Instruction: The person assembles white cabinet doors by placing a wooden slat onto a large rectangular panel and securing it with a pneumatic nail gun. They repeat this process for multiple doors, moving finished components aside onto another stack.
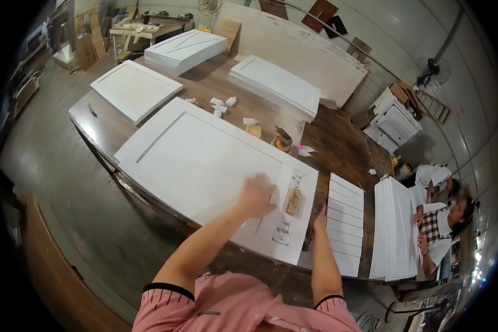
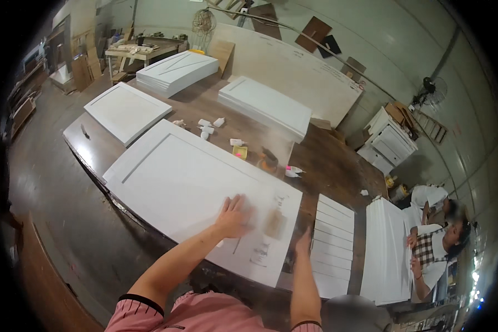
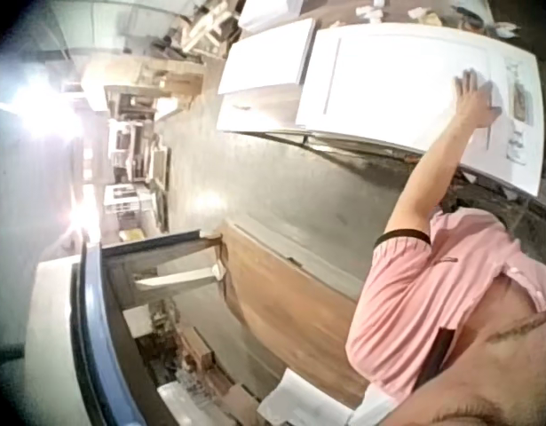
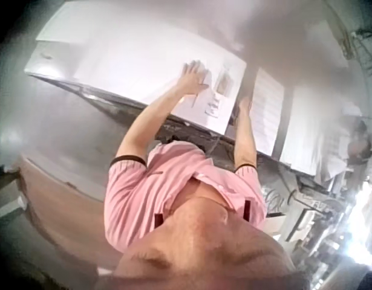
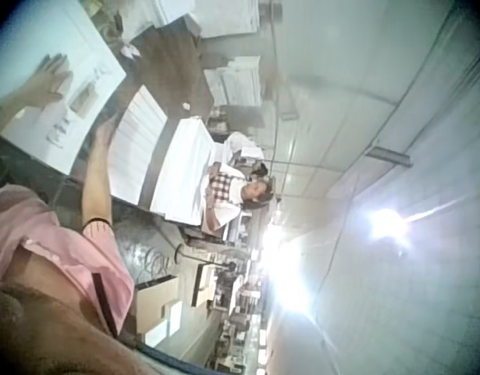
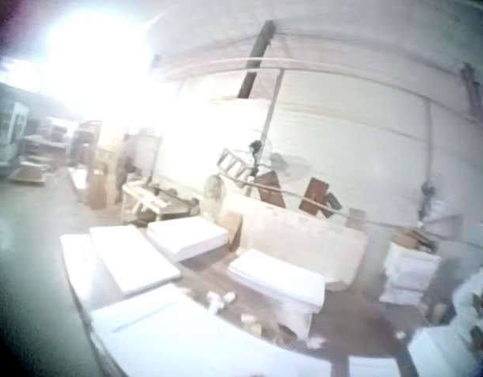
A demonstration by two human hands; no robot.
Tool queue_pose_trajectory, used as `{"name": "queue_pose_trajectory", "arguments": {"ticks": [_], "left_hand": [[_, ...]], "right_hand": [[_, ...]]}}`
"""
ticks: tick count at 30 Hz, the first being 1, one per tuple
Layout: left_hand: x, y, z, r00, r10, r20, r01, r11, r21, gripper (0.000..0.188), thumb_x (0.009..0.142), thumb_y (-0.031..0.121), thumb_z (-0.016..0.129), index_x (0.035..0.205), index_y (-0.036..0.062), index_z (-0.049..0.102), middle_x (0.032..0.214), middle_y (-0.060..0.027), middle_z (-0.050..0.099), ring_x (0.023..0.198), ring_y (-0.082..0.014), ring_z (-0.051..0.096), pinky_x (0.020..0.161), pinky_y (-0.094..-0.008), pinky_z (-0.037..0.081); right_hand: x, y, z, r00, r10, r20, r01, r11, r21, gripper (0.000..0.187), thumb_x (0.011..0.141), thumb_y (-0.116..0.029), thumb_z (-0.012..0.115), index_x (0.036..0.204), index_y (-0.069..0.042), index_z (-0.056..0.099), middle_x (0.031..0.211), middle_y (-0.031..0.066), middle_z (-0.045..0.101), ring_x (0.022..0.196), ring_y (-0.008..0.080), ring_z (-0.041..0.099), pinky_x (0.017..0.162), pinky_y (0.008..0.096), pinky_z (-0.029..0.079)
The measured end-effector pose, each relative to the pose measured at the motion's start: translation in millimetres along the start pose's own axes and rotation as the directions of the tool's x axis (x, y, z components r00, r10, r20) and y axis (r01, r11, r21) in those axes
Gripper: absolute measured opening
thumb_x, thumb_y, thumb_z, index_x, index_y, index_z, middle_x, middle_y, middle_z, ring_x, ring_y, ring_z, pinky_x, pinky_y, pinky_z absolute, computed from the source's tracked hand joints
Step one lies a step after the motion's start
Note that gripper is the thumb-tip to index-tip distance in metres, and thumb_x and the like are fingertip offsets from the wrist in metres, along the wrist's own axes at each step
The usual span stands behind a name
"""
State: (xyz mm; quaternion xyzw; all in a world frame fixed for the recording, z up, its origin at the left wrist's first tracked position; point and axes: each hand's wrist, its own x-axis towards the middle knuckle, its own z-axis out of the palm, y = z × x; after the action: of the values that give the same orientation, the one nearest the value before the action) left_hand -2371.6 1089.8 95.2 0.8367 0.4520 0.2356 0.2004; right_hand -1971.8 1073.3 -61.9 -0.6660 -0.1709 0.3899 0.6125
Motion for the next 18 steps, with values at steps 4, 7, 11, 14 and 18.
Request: {"name": "queue_pose_trajectory", "arguments": {"ticks": [4,7,11,14,18], "left_hand": [[-14.5,-20.7,-6.2,0.998,-0.063,-0.032,0.064,0.998,0.019,0.072,0.085,0.047,0.071,0.149,0.0161,0.056,0.162,-0.0295,0.032,0.154,-0.0478,0.021,0.123,-0.0663,0.014],[-12.2,-7.6,-21.6,0.994,-0.089,0.064,0.087,0.996,0.034,0.074,0.085,0.049,0.071,0.151,0.0195,0.054,0.165,-0.0286,0.028,0.156,-0.0464,0.018,0.124,-0.0642,0.011],[-10.8,-7.8,-22.7,0.984,-0.133,0.115,0.122,0.988,0.093,0.075,0.086,0.052,0.072,0.154,0.0269,0.052,0.169,-0.0272,0.021,0.159,-0.0425,0.012,0.128,-0.0593,0.006],[-8.2,-14.1,-17.9,0.995,-0.072,0.071,0.067,0.995,0.08,0.075,0.087,0.049,0.072,0.154,0.0238,0.05,0.166,-0.0275,0.025,0.156,-0.0474,0.016,0.125,-0.0651,0.01],[-8.7,-16.7,-15.7,0.999,-0.032,0.012,0.032,0.998,0.052,0.074,0.087,0.047,0.073,0.153,0.0239,0.051,0.165,-0.0277,0.028,0.154,-0.0506,0.019,0.123,-0.0679,0.013]], "right_hand": [[-29.8,-77.9,-2.7,0.938,-0.003,0.347,0.133,0.927,-0.351,0.065,0.099,-0.045,0.067,0.151,-0.011,0.049,0.117,0.0087,0.067,0.09,0.0233,0.067,0.074,0.0398,0.057],[-60.1,-144.6,-8.6,0.923,0.098,0.372,-0.062,0.992,-0.106,0.047,0.098,-0.042,0.069,0.133,-0.011,0.061,0.1,0.003,0.065,0.075,0.0162,0.063,0.061,0.0335,0.053],[-124.6,-221.7,41.8,0.776,-0.126,0.618,0.175,0.984,-0.02,0.066,0.104,-0.038,0.062,0.162,-0.023,0.036,0.105,0.0064,0.066,0.07,0.0146,0.059,0.061,0.0325,0.053],[-147.0,-272.8,89.0,0.662,-0.008,0.749,0.221,0.958,-0.186,0.07,0.1,-0.035,0.063,0.162,-0.017,0.036,0.107,0.0102,0.071,0.061,0.0098,0.054,0.054,0.0271,0.049],[-152.0,-291.7,155.8,0.608,0.169,0.776,0.355,0.816,-0.456,0.052,0.09,-0.033,0.072,0.134,-0.008,0.06,0.095,0.0064,0.074,0.059,0.0093,0.056,0.053,0.0263,0.047]]}}
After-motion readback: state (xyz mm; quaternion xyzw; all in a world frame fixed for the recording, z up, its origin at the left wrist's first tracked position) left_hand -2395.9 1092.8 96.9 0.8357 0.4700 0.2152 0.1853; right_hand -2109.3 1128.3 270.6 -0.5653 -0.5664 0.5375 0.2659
